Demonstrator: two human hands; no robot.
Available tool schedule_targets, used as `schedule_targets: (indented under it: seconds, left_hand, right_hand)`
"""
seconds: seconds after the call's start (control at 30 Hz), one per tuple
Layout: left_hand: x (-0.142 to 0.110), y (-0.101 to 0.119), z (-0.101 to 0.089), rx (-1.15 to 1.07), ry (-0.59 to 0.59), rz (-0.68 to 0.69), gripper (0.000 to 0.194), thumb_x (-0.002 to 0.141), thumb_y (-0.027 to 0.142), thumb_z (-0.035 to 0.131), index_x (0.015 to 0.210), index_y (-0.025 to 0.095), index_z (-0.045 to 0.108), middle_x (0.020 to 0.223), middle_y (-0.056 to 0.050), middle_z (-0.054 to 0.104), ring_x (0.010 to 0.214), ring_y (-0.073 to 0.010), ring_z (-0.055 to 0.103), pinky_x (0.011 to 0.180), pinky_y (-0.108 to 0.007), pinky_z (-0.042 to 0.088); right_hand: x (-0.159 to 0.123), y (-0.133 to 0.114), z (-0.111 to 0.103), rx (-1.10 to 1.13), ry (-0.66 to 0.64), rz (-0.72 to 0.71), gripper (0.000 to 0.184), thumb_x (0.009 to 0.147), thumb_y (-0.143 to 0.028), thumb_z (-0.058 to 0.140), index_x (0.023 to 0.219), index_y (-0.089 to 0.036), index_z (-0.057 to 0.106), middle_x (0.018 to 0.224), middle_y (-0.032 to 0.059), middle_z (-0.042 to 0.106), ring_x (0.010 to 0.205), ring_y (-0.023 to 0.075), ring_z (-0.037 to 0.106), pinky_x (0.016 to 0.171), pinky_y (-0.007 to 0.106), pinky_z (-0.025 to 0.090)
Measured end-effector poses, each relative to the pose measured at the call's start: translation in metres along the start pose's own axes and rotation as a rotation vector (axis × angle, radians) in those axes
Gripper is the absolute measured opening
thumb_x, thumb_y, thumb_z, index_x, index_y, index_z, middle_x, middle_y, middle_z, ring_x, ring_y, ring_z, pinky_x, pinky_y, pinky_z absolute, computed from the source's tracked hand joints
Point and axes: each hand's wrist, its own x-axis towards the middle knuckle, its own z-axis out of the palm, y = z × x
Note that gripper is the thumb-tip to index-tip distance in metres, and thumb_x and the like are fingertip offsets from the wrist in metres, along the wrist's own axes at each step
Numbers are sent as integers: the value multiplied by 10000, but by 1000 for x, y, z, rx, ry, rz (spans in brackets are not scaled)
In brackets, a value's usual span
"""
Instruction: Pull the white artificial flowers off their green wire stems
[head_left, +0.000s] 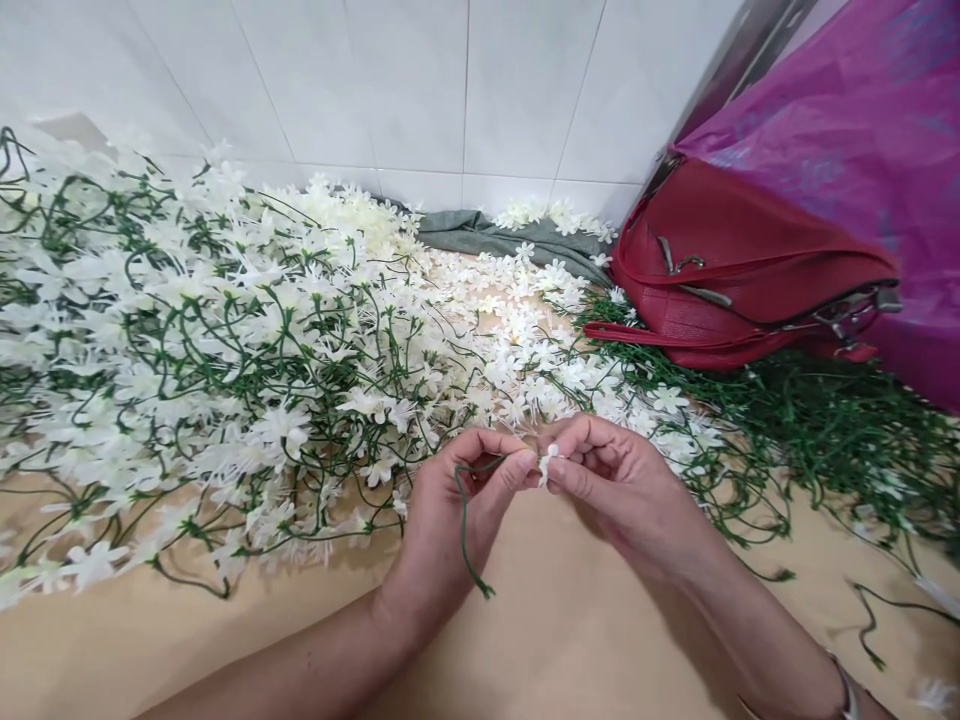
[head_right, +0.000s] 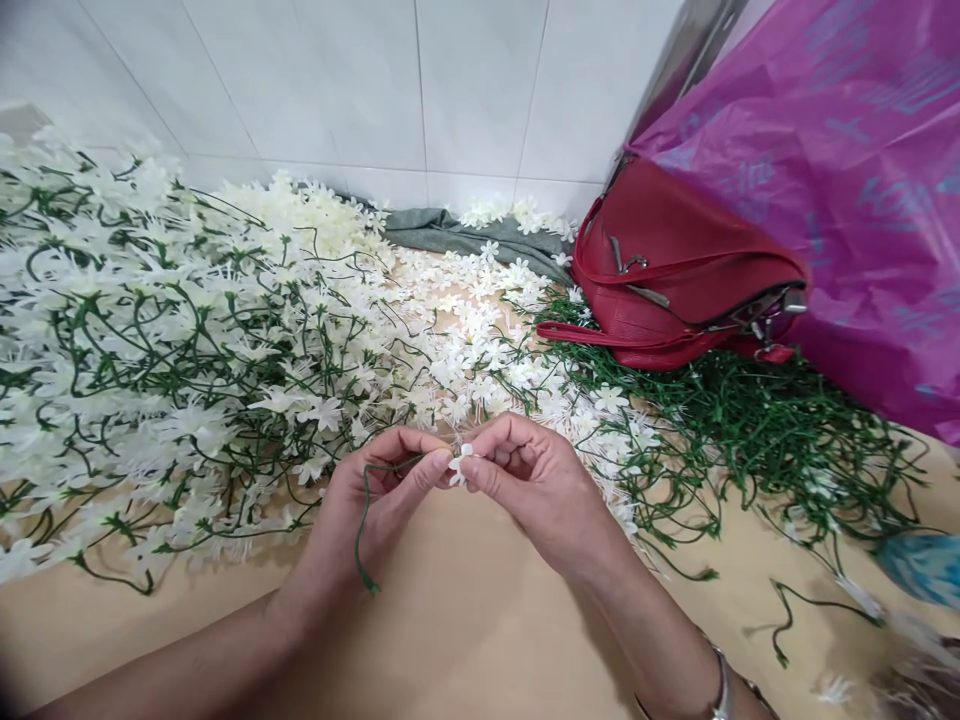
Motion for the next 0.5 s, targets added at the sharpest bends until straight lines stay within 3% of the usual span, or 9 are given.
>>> schedule_targets:
  seconds: [0.2,0.5]
  left_hand:
    - [-10,-17,8,-31,76,-16,336,886,469,764,805,163,649,740,-4,646,715,-128,608,696,-227,511]
    - [-1,-19,2,-17,34,-51,424,884,558,737,759,170,621,674,-13,668,693,-148,633,735,-255,514]
  right_hand:
    - [-2,-7,-2,-80,-83,150,240,821,-342,859,768,-187,683,742,22,740,718,147,685,729,273,529]
    - [3,10,7,46,-69,79,258,895,-366,794,824,-183,625,647,-18,679,652,119,612,701,259,461]
